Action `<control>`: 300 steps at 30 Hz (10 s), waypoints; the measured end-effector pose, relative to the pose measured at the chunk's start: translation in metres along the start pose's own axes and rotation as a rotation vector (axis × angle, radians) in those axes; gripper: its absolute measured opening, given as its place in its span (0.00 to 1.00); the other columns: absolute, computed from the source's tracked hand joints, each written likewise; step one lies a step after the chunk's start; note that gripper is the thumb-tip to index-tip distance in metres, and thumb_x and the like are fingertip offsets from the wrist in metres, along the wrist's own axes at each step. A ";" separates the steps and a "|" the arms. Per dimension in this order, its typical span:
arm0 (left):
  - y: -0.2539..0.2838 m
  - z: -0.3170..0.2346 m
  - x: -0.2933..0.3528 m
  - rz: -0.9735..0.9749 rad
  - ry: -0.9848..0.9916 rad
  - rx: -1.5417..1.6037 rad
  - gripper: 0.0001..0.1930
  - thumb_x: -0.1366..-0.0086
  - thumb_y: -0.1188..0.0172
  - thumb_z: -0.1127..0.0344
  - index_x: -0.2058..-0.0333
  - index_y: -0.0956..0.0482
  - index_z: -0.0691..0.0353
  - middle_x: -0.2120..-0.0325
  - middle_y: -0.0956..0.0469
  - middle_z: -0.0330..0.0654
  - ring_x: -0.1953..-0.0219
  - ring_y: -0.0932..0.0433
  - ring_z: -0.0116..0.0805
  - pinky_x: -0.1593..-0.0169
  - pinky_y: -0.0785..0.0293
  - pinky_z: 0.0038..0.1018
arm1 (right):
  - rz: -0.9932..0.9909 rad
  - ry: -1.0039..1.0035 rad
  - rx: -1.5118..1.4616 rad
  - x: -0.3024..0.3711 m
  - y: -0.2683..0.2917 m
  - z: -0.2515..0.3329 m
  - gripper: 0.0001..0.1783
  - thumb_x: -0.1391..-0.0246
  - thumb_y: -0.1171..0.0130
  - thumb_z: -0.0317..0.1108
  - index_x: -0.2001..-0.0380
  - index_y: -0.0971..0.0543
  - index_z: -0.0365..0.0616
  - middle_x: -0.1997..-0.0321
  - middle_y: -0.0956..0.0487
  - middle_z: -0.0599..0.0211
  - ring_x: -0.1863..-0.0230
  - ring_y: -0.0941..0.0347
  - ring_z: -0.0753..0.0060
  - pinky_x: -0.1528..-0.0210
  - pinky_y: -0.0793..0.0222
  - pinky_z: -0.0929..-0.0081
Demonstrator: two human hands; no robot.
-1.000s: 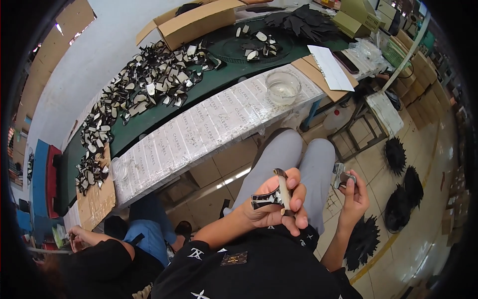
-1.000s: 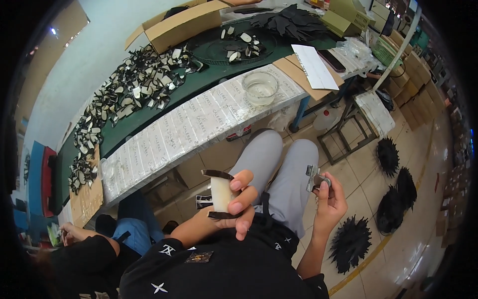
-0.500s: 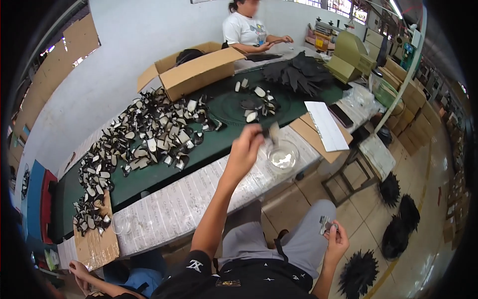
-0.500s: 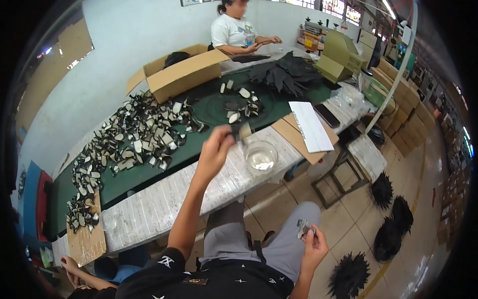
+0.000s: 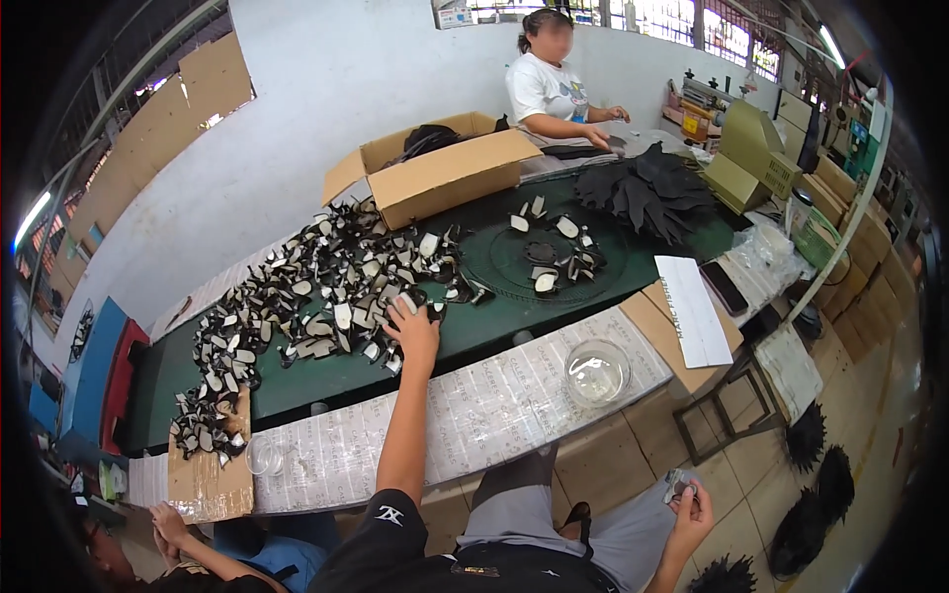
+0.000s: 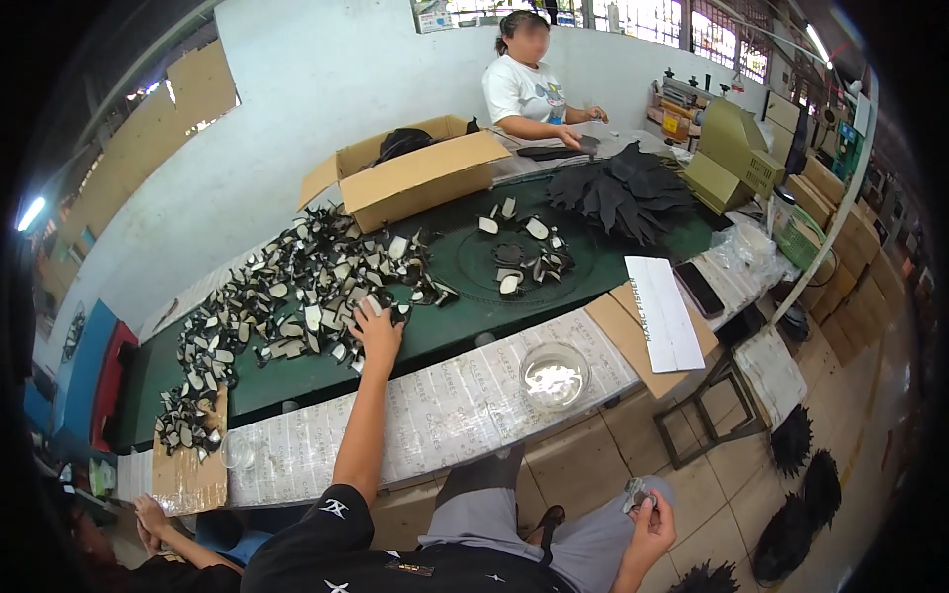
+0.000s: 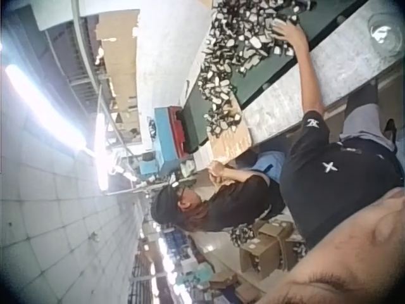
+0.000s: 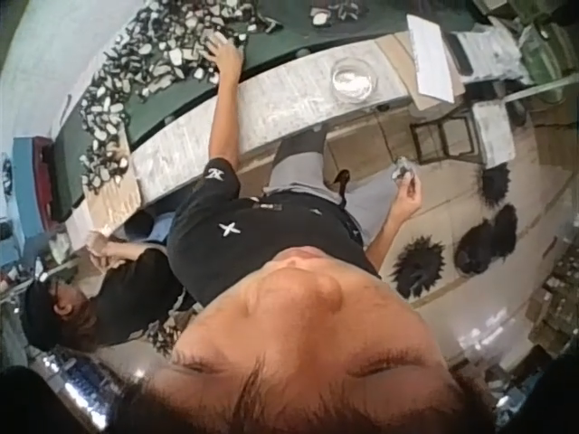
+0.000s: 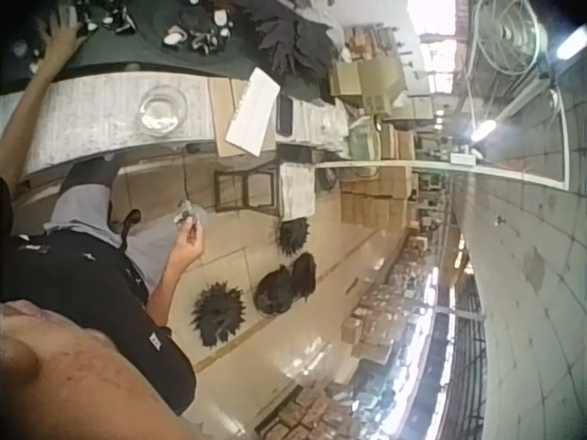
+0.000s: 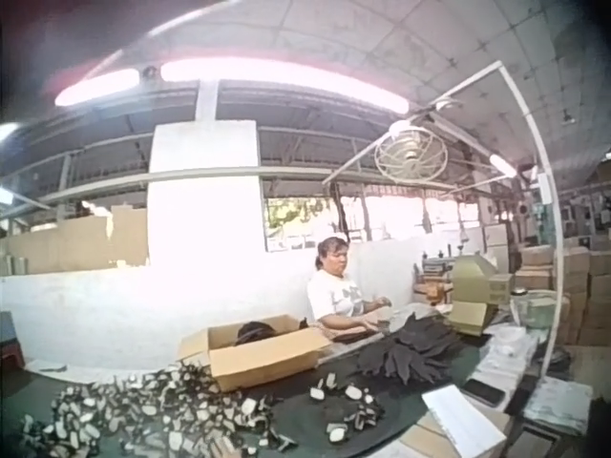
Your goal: Apply glue and assemble small components for shoe uppers.
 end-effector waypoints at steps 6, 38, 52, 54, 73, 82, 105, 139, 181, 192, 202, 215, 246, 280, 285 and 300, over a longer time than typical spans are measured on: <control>0.015 -0.025 -0.003 -0.108 -0.017 0.086 0.13 0.46 0.34 0.57 0.63 0.18 0.53 0.36 0.45 0.51 0.34 0.52 0.61 0.39 0.63 0.68 | -0.002 -0.007 -0.051 -0.010 -0.011 -0.004 0.12 0.39 0.47 0.27 0.54 0.24 0.33 0.61 0.22 0.64 0.66 0.25 0.79 0.66 0.23 0.81; 0.107 -0.169 0.263 1.218 0.370 1.752 0.14 0.38 0.39 0.71 0.54 0.24 0.69 0.63 0.20 0.41 0.63 0.22 0.28 0.59 0.20 0.27 | 0.375 0.522 0.197 0.023 -0.087 0.111 0.16 0.53 0.35 0.21 0.58 0.21 0.35 0.56 0.22 0.57 0.64 0.22 0.72 0.68 0.24 0.80; 0.103 -0.176 0.263 1.293 0.395 1.721 0.14 0.38 0.38 0.71 0.54 0.23 0.68 0.64 0.20 0.39 0.66 0.23 0.24 0.64 0.22 0.21 | 0.427 0.293 0.126 0.024 -0.098 0.090 0.15 0.50 0.37 0.21 0.57 0.21 0.32 0.55 0.22 0.55 0.59 0.23 0.69 0.58 0.24 0.76; 0.102 -0.177 0.263 1.331 0.401 1.735 0.13 0.37 0.39 0.71 0.55 0.23 0.68 0.65 0.20 0.39 0.66 0.23 0.23 0.64 0.22 0.21 | 0.440 0.208 -0.013 0.020 -0.097 0.077 0.15 0.48 0.38 0.22 0.56 0.22 0.31 0.55 0.22 0.57 0.57 0.23 0.72 0.59 0.23 0.77; 0.106 -0.181 0.266 1.348 0.320 1.673 0.14 0.37 0.40 0.71 0.53 0.23 0.69 0.64 0.20 0.40 0.67 0.23 0.24 0.64 0.23 0.21 | 0.364 0.289 0.055 0.008 -0.078 0.079 0.14 0.47 0.39 0.22 0.56 0.22 0.33 0.55 0.22 0.58 0.61 0.23 0.73 0.62 0.22 0.78; 0.107 -0.182 0.269 1.345 0.284 1.634 0.15 0.37 0.39 0.72 0.52 0.23 0.69 0.63 0.19 0.40 0.68 0.23 0.24 0.65 0.24 0.20 | 0.419 0.477 0.204 0.017 -0.090 0.094 0.14 0.51 0.37 0.20 0.58 0.20 0.34 0.56 0.22 0.56 0.66 0.23 0.73 0.65 0.25 0.80; 0.106 -0.184 0.269 1.305 0.264 1.594 0.15 0.37 0.40 0.70 0.52 0.23 0.69 0.63 0.20 0.41 0.63 0.22 0.27 0.65 0.22 0.23 | 0.272 0.618 0.379 0.015 -0.086 0.091 0.15 0.52 0.36 0.21 0.58 0.22 0.34 0.57 0.24 0.56 0.65 0.23 0.64 0.69 0.25 0.77; 0.102 -0.183 0.275 1.416 0.422 1.688 0.11 0.33 0.44 0.68 0.55 0.25 0.68 0.63 0.20 0.43 0.64 0.21 0.26 0.65 0.18 0.24 | 0.338 0.282 0.219 0.022 -0.077 0.090 0.14 0.49 0.38 0.21 0.57 0.21 0.33 0.57 0.23 0.59 0.65 0.22 0.75 0.67 0.21 0.79; 0.093 -0.177 0.281 1.464 0.489 1.725 0.12 0.31 0.47 0.63 0.56 0.26 0.66 0.62 0.20 0.46 0.63 0.18 0.33 0.70 0.20 0.20 | 0.198 0.321 0.269 0.016 -0.061 0.102 0.13 0.48 0.38 0.22 0.58 0.22 0.33 0.58 0.23 0.58 0.67 0.20 0.71 0.66 0.21 0.79; 0.107 -0.181 0.279 1.443 0.324 1.650 0.10 0.34 0.44 0.68 0.56 0.25 0.64 0.63 0.21 0.40 0.62 0.22 0.26 0.68 0.21 0.22 | 0.379 0.399 0.227 0.025 -0.074 0.107 0.15 0.48 0.37 0.24 0.56 0.21 0.36 0.56 0.23 0.59 0.66 0.22 0.73 0.67 0.23 0.79; 0.110 -0.181 0.279 1.432 0.308 1.675 0.09 0.36 0.42 0.71 0.57 0.24 0.66 0.65 0.22 0.39 0.65 0.23 0.23 0.67 0.20 0.21 | 0.420 0.452 0.273 0.027 -0.082 0.103 0.15 0.48 0.38 0.24 0.56 0.22 0.37 0.55 0.24 0.58 0.67 0.22 0.71 0.71 0.24 0.78; 0.106 -0.180 0.281 1.499 0.332 1.684 0.10 0.36 0.42 0.70 0.57 0.25 0.65 0.66 0.22 0.40 0.65 0.22 0.25 0.66 0.20 0.22 | 0.206 0.447 0.346 0.016 -0.060 0.105 0.14 0.51 0.38 0.20 0.58 0.21 0.34 0.57 0.23 0.58 0.66 0.21 0.71 0.66 0.22 0.79; 0.171 -0.222 0.121 1.043 -0.716 1.236 0.09 0.44 0.34 0.73 0.65 0.21 0.69 0.67 0.22 0.40 0.65 0.22 0.27 0.62 0.25 0.23 | 0.209 -0.509 -0.452 0.000 -0.007 -0.148 0.14 0.39 0.43 0.35 0.56 0.22 0.35 0.68 0.26 0.72 0.71 0.30 0.83 0.68 0.30 0.84; 0.078 0.237 -0.234 0.137 -0.015 0.555 0.12 0.37 0.45 0.69 0.57 0.22 0.67 0.64 0.19 0.47 0.63 0.19 0.35 0.56 0.25 0.29 | 1.317 -0.916 -0.776 0.008 -0.426 0.010 0.15 0.40 0.49 0.28 0.50 0.27 0.35 0.49 0.24 0.59 0.51 0.26 0.71 0.52 0.28 0.76; 0.035 0.284 -0.326 0.086 -0.083 0.246 0.18 0.42 0.42 0.65 0.53 0.25 0.63 0.63 0.25 0.54 0.61 0.24 0.51 0.53 0.28 0.38 | 1.254 -1.137 -0.796 0.004 -0.461 -0.006 0.16 0.38 0.51 0.28 0.48 0.28 0.38 0.47 0.25 0.59 0.53 0.25 0.70 0.52 0.29 0.74; -0.250 0.152 -0.587 0.162 -0.325 0.746 0.20 0.38 0.46 0.60 0.50 0.26 0.64 0.54 0.24 0.51 0.52 0.26 0.45 0.48 0.31 0.36 | 1.188 -1.438 -0.711 0.007 -0.455 0.026 0.11 0.38 0.47 0.32 0.52 0.27 0.45 0.49 0.24 0.60 0.55 0.24 0.62 0.52 0.28 0.62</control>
Point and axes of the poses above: each hand's wrist, its own x-axis away from the middle knuckle, its own y-axis out of the back of the hand, z = x × y, the point moved 5 cm from there along -x, towards the middle knuckle
